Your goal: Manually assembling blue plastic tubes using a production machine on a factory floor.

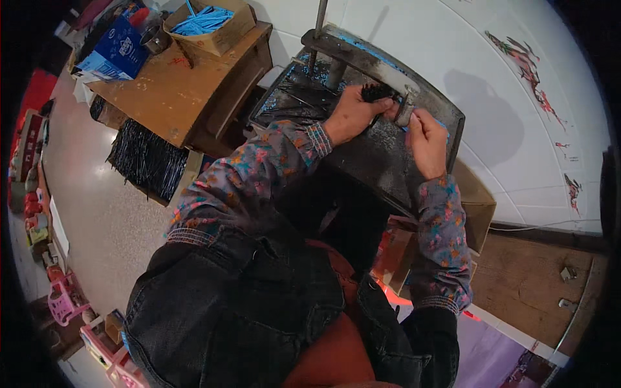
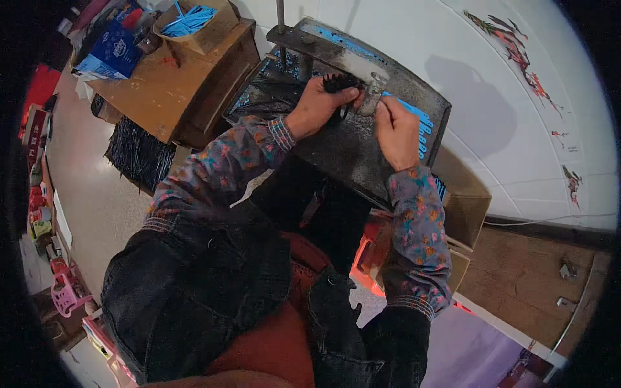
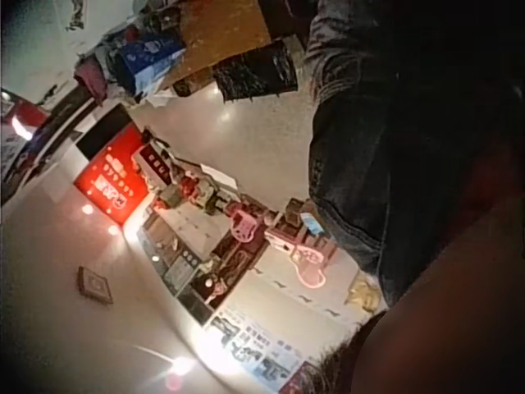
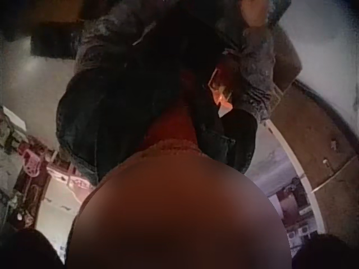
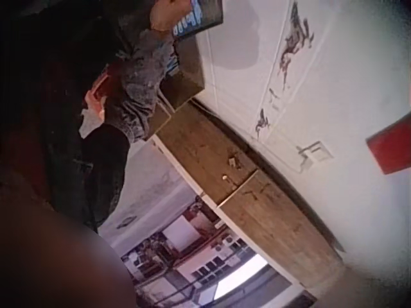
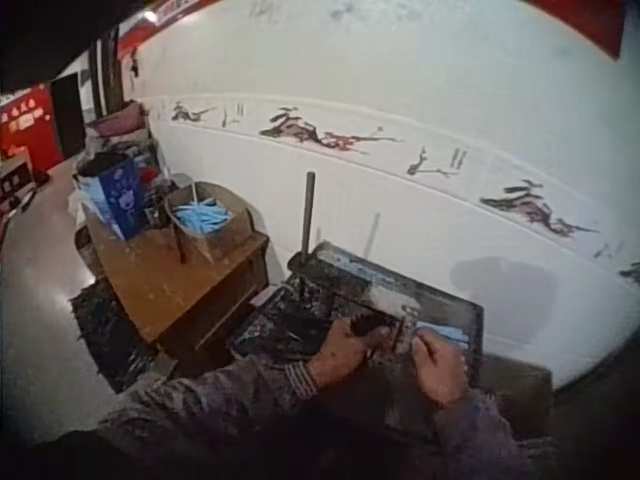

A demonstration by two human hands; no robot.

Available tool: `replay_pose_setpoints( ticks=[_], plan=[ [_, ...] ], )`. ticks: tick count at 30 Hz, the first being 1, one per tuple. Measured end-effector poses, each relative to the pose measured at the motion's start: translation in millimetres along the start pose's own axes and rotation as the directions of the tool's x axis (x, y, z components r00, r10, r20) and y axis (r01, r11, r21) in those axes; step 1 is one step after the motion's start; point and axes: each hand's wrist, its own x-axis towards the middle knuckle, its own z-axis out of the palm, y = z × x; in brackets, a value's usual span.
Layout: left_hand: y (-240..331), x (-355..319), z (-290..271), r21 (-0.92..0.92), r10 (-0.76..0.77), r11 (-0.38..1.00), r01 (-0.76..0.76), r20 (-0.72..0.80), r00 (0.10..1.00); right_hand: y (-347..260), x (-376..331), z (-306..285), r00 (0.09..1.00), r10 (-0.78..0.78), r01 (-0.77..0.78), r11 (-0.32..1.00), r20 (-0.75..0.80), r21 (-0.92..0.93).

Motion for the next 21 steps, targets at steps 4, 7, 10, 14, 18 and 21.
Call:
replay_pose_setpoints(
  ticks=[4,7,10,14,18,21],
  plan=[
    [-2,0,3,0.013,-0.020,1.000,0.021,-0.097,0.995,-9,3,-1,0.964,0.251,-0.264,0.890,0.084,0.373],
    [-8,1,-2,-0.016,-0.026,1.000,0.024,-0.119,0.993,-11,4,-3,0.941,0.306,-0.337,0.812,0.143,0.476],
    [-16,3,-7,-0.106,-0.016,0.994,0.007,-0.084,0.996,-8,9,-5,0.955,0.245,-0.296,0.827,0.166,0.478],
    [-17,3,-6,-0.104,0.007,0.994,-0.018,-0.103,0.995,-9,19,-21,0.839,0.344,-0.541,0.602,0.421,0.587],
    [-14,1,-6,-0.065,0.000,0.998,-0.009,-0.134,0.991,1,21,-20,0.924,0.190,-0.324,0.851,0.333,0.413],
    [-13,-1,-6,-0.031,-0.008,1.000,0.003,-0.160,0.987,3,20,-18,0.973,-0.058,0.034,0.993,0.224,0.110]
  ],
)
